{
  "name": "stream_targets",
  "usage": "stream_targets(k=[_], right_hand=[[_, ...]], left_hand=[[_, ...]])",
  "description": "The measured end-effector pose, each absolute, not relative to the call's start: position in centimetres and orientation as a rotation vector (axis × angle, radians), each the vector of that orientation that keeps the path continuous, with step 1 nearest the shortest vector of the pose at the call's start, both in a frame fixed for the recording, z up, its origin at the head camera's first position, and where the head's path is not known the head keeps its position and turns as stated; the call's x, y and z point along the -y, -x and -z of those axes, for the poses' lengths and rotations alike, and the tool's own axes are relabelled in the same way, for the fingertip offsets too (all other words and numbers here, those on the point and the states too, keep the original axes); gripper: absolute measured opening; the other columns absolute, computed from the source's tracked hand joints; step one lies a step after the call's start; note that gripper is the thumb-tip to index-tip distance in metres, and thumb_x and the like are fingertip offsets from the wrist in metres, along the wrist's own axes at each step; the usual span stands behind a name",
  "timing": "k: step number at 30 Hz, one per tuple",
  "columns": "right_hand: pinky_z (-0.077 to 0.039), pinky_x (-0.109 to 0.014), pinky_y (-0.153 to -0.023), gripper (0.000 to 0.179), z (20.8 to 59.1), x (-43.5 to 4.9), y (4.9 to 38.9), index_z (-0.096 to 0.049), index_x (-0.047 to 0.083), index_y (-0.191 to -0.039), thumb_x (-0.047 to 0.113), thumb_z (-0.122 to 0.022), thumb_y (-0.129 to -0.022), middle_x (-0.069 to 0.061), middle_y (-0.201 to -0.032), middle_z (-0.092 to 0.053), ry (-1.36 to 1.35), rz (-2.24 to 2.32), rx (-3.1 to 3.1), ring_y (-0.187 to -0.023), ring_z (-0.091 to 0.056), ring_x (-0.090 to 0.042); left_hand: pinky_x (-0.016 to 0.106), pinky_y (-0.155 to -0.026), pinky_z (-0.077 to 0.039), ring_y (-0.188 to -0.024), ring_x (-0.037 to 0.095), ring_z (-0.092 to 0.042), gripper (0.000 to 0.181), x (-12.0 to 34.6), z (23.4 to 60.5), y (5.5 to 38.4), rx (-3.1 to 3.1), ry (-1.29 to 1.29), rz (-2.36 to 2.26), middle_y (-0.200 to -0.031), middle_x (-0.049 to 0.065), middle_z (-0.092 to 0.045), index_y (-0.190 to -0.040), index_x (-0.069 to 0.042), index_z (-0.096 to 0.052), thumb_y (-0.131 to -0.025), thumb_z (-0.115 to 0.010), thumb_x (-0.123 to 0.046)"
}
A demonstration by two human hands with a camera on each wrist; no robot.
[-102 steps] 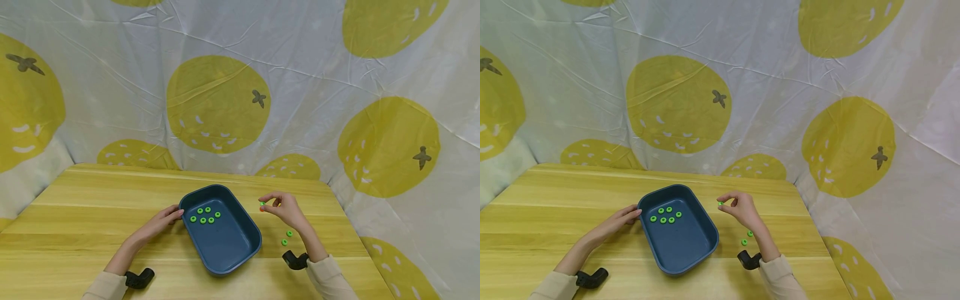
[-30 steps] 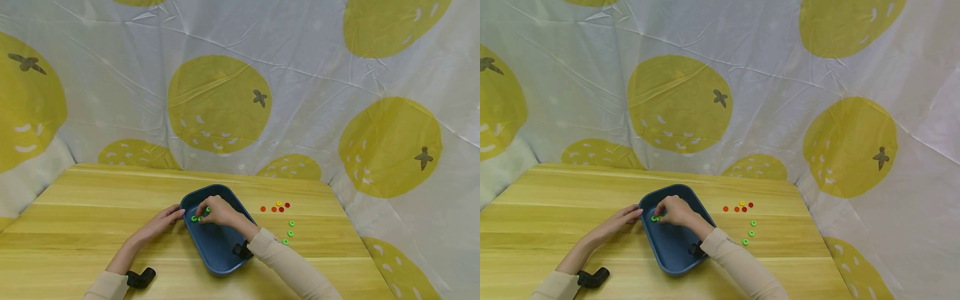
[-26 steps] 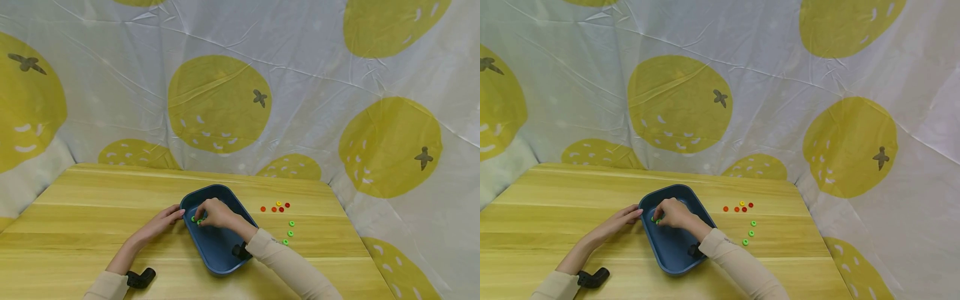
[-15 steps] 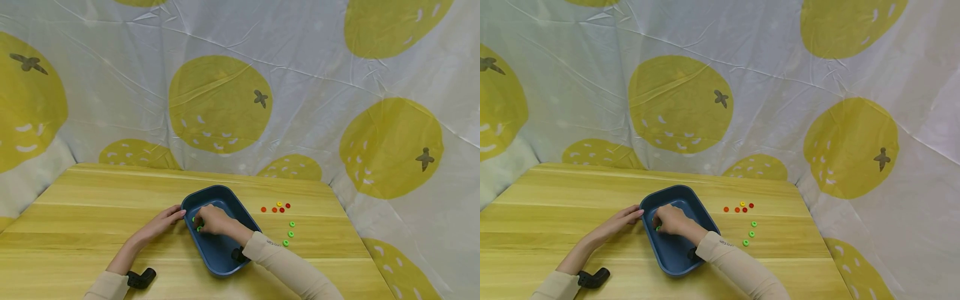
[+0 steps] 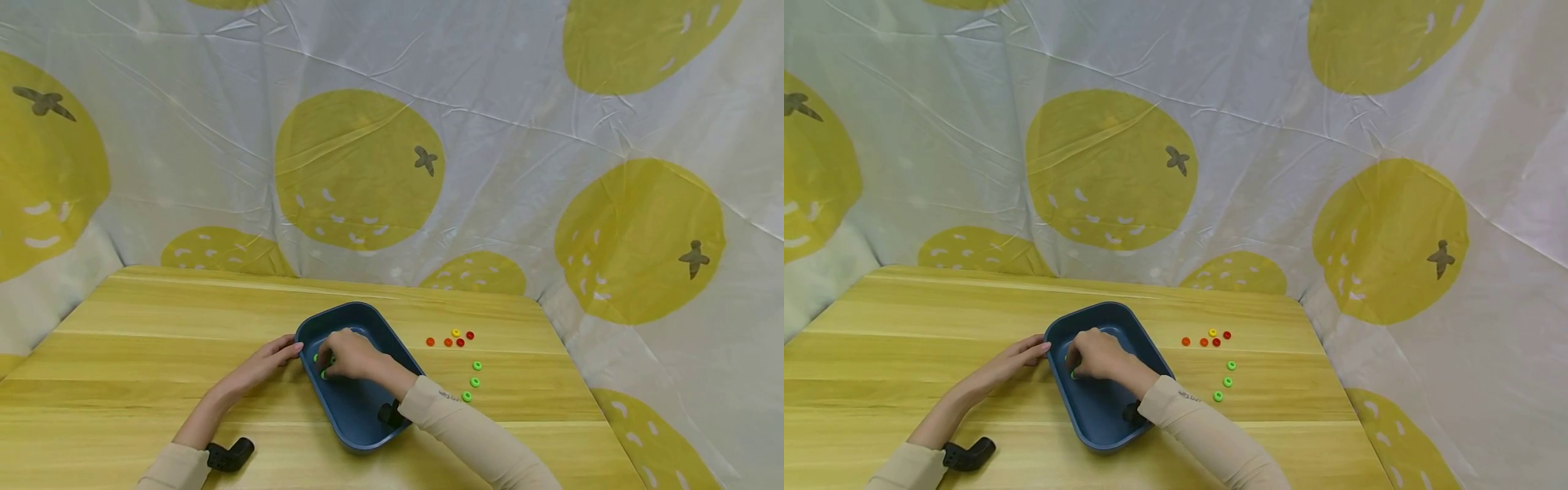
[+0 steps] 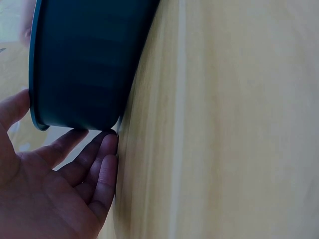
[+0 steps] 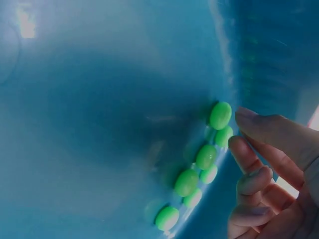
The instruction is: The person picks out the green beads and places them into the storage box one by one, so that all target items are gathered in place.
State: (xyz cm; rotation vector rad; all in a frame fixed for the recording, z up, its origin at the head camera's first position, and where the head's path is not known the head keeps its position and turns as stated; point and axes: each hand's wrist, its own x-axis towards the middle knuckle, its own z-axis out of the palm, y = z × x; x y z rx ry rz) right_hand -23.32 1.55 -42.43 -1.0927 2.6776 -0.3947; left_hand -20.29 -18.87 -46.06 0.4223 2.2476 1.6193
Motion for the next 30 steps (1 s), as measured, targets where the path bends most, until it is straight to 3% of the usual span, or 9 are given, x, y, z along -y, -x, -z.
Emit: stream_targets(k=[12,19,25,30], right_hand=[[-0.048,-0.011,-0.066,0.016,41.1,-2.2,23.7,-0.075,0.016,-0.095,0.016,-0.075,-0.079,0.007,-0.093,-0.072,1.033,0.558,-2.699,-0.087,-0.065,-0.007],[-0.046,-0.01,-0.063,0.016,40.1,-3.1,24.0,-0.075,0.014,-0.096,0.017,-0.074,-0.081,0.006,-0.091,-0.072,1.036,0.705,-2.675,-0.081,-0.063,-0.003],[-0.046,-0.012,-0.066,0.017,39.1,-4.2,24.1,-0.075,0.013,-0.097,0.02,-0.072,-0.082,0.003,-0.094,-0.073,1.031,0.804,-2.67,-0.091,-0.065,-0.016],[-0.043,-0.014,-0.06,0.017,38.3,-5.2,24.1,-0.074,0.01,-0.098,0.017,-0.072,-0.083,-0.002,-0.094,-0.072,0.994,0.896,-2.659,-0.071,-0.058,-0.012]], left_hand=[[0.055,-0.108,-0.031,-0.131,0.041,-0.037,0.056,18.9,46.1,20.3,-2.249,-0.445,-1.619,-0.142,0.028,-0.039,-0.142,0.007,-0.03,-0.102,-0.036,-0.033],[0.055,-0.108,-0.031,-0.131,0.039,-0.038,0.057,18.9,46.1,20.3,-2.25,-0.43,-1.62,-0.141,0.026,-0.041,-0.141,0.006,-0.031,-0.102,-0.035,-0.034],[0.054,-0.108,-0.031,-0.13,0.037,-0.039,0.056,18.9,46.1,20.2,-2.254,-0.41,-1.625,-0.139,0.024,-0.043,-0.141,0.005,-0.033,-0.102,-0.035,-0.035],[0.054,-0.107,-0.032,-0.129,0.038,-0.04,0.057,18.8,45.9,20.2,-2.268,-0.434,-1.609,-0.139,0.026,-0.042,-0.141,0.007,-0.031,-0.102,-0.036,-0.034]])
